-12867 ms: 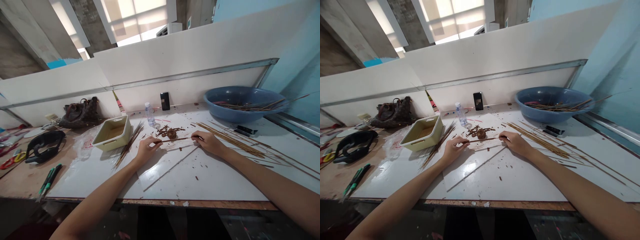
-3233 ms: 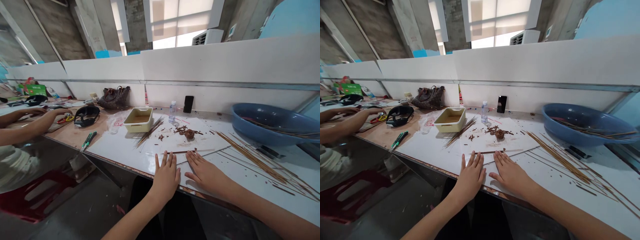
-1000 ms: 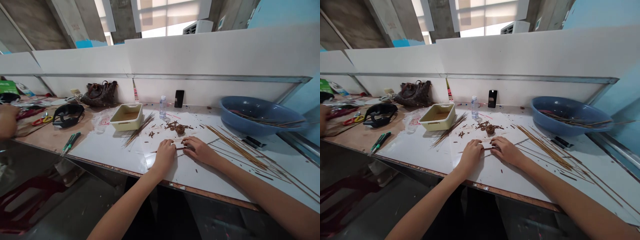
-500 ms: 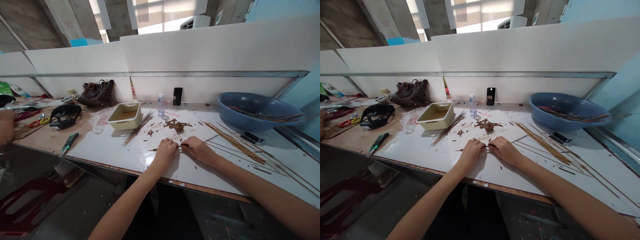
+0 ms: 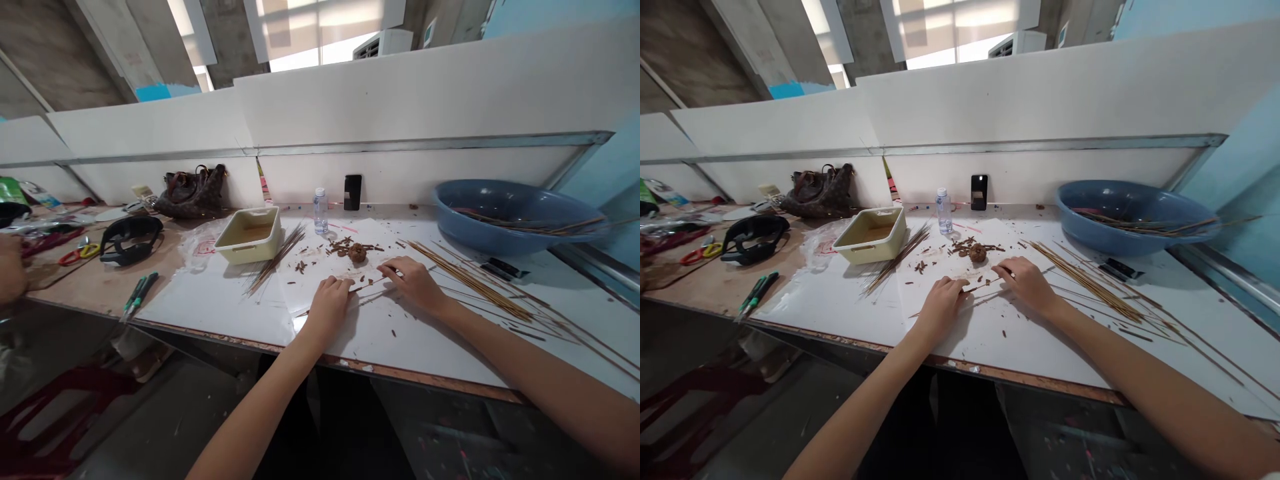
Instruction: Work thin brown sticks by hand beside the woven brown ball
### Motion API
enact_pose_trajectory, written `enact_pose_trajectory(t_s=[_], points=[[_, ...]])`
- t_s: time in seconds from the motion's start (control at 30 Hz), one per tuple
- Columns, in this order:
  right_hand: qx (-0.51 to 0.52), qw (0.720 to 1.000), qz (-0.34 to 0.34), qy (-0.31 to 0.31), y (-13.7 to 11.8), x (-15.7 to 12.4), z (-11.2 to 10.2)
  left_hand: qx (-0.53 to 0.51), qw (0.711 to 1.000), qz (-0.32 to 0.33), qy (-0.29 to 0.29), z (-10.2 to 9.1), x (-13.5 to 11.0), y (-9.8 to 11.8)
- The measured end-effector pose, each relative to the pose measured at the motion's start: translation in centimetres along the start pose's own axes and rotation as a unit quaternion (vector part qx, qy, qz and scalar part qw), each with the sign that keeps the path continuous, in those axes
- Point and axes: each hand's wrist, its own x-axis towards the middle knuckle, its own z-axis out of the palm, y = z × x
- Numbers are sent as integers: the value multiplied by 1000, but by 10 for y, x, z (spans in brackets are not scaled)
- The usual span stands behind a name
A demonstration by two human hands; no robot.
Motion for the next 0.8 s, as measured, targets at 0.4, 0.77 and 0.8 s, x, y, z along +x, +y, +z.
enact_pose_trajectory(t_s=[0.4,0.77,0.8], points=[[-19,998,-57,35,-16,3,3,-35,999,18,-5,0,-5,1],[29,981,-173,-89,-46,-4,11,-27,999,19,2,-3,-5,3],[33,981,-171,-86,-47,-4,12,-25,999,20,2,-3,-5,4]])
